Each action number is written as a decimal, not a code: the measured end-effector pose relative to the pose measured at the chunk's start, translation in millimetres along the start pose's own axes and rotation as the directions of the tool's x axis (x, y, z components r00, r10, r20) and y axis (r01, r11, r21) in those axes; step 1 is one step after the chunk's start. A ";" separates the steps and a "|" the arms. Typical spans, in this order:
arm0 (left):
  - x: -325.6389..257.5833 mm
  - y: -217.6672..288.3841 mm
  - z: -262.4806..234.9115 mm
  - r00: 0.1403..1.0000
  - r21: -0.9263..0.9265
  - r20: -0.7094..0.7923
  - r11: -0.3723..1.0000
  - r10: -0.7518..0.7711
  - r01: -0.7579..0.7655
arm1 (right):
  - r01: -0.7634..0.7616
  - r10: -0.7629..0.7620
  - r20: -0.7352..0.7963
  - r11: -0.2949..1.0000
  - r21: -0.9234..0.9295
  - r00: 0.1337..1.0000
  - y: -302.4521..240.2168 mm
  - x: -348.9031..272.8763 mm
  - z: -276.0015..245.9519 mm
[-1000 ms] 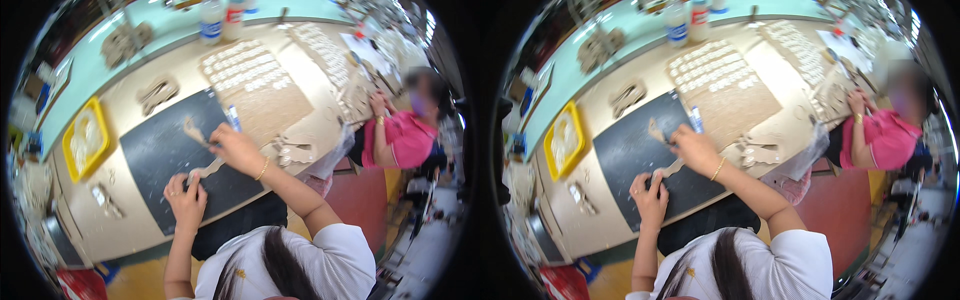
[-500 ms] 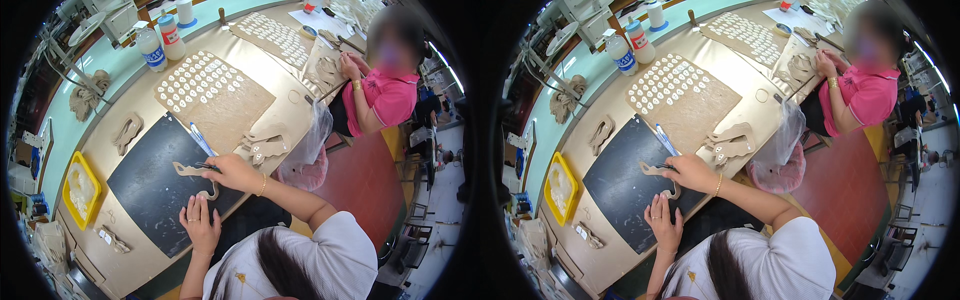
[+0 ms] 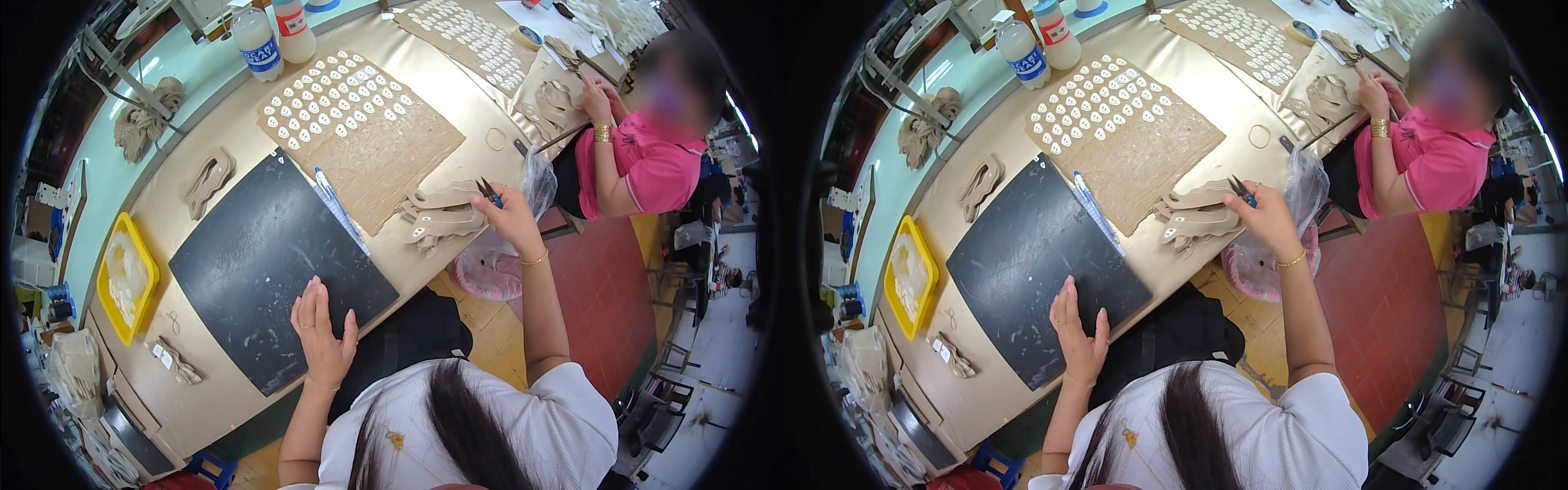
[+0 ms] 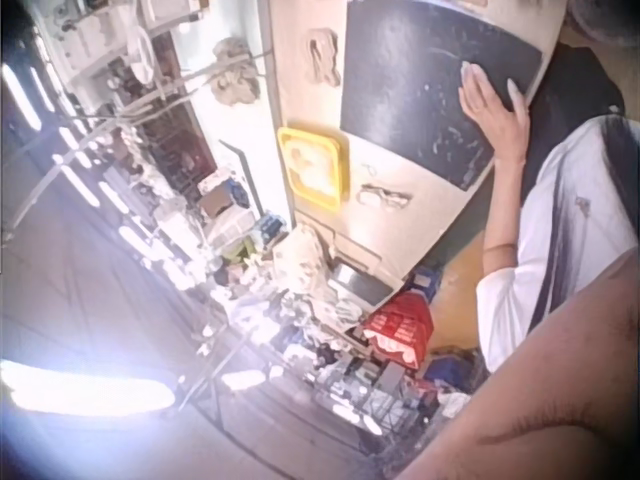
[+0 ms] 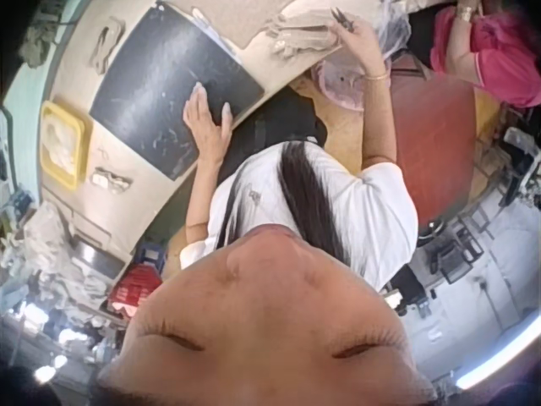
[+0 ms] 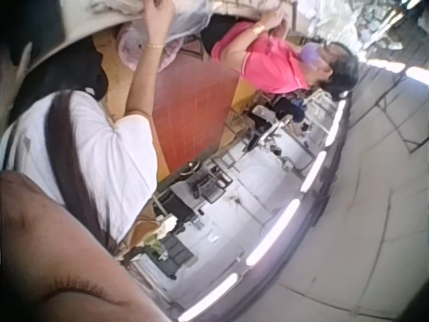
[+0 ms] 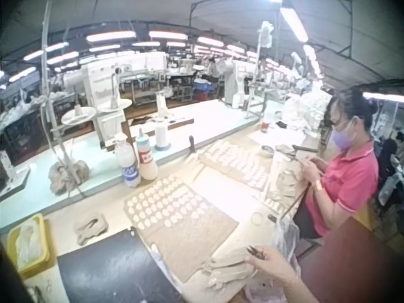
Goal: The person uses a craft knife to cut small decorative shapes from a sheet of paper or cardstock on a black cutting mat. They repeatedly pick up a shape, cut along its edges, and place the finished piece onto a nearby board. Another person works at an adjacent station in the background.
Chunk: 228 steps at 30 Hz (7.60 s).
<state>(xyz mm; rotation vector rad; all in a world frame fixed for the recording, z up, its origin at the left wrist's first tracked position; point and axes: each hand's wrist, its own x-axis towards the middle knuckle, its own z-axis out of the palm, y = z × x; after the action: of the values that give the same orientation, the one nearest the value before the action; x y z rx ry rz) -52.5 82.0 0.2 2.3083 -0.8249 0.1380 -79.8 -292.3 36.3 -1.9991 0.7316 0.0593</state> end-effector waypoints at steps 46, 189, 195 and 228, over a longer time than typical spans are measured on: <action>70.1 25.2 46.9 0.985 0.125 0.122 0.983 0.120 -0.136 | 0.567 -0.369 0.477 0.190 -0.801 0.797 -149.1 193.5 48.9; -9.9 -36.7 -49.0 0.949 0.176 -0.079 0.933 -0.305 0.314 | 0.719 -0.388 0.739 0.671 -0.183 0.550 -164.7 18.5 230.7; -5.2 -29.3 -52.2 0.947 0.261 -0.057 0.910 -0.317 0.321 | 0.753 -0.421 0.757 0.643 -0.139 0.499 -163.9 21.8 228.9; -11.5 -34.7 -38.1 0.946 0.332 -0.109 0.885 -0.307 0.325 | 0.754 -0.230 0.808 0.559 -0.346 0.542 -189.0 19.0 233.6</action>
<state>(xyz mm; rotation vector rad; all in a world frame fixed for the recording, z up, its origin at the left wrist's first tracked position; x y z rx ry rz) -36.5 131.8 6.4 2.7239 -0.4068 0.2130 92.1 -45.7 54.2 -2.5372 -0.5470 0.7757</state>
